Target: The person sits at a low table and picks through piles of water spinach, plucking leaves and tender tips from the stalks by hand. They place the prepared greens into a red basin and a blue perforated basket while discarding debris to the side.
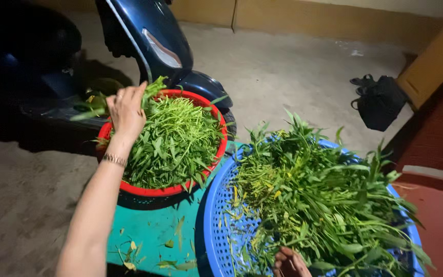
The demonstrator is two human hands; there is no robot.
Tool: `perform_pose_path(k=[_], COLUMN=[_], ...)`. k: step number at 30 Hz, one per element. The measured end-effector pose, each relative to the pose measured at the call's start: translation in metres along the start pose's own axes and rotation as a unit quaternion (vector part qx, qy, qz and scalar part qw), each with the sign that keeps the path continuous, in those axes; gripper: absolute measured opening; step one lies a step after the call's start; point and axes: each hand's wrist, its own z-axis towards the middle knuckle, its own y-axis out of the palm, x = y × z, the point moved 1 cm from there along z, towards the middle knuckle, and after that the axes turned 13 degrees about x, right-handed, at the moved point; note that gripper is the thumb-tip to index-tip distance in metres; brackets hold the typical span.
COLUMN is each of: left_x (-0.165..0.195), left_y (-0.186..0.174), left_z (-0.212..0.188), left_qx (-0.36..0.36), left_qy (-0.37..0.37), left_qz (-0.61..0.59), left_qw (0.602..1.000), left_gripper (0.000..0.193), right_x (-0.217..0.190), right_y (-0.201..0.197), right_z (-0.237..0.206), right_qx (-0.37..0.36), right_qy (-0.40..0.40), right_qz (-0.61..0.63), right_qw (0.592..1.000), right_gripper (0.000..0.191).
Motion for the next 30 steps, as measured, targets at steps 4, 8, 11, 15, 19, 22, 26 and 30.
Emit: perform_pose_path(k=[4, 8, 11, 15, 19, 22, 26, 30], left_x=[0.001, 0.020, 0.016, 0.007, 0.011, 0.024, 0.080, 0.180], left_y=[0.021, 0.041, 0.042, 0.036, 0.032, 0.026, 0.012, 0.006], left_z=[0.018, -0.007, -0.011, -0.004, 0.007, -0.004, -0.069, -0.160], left_qx=[-0.192, -0.301, -0.283, -0.264, -0.111, -0.004, -0.026, -0.182], left_qy=[-0.124, -0.268, -0.230, -0.245, -0.156, -0.025, 0.079, 0.015], left_qz=[-0.032, -0.096, -0.077, -0.076, -0.061, -0.073, -0.177, -0.434], left_qw=[0.973, 0.910, 0.928, 0.930, 0.980, 0.997, 0.981, 0.882], left_gripper=[0.066, 0.072, 0.071, 0.081, 0.090, 0.070, 0.053, 0.032], right_x=[-0.001, -0.004, -0.012, -0.010, -0.013, -0.019, -0.020, -0.026], right_y=[0.005, 0.021, 0.090, 0.077, -0.012, -0.031, -0.042, -0.044], right_z=[0.014, 0.026, 0.006, 0.004, 0.001, -0.031, -0.087, -0.128], right_qx=[0.064, 0.125, 0.166, 0.223, 0.302, 0.365, 0.453, 0.426], right_qy=[-0.006, -0.013, -0.028, -0.049, -0.101, -0.155, -0.205, -0.265], right_qz=[-0.017, -0.021, -0.028, -0.033, -0.061, -0.106, -0.263, -0.423], right_qw=[0.998, 0.992, 0.985, 0.973, 0.946, 0.912, 0.827, 0.754], right_gripper=[0.042, 0.038, 0.035, 0.031, 0.027, 0.024, 0.021, 0.015])
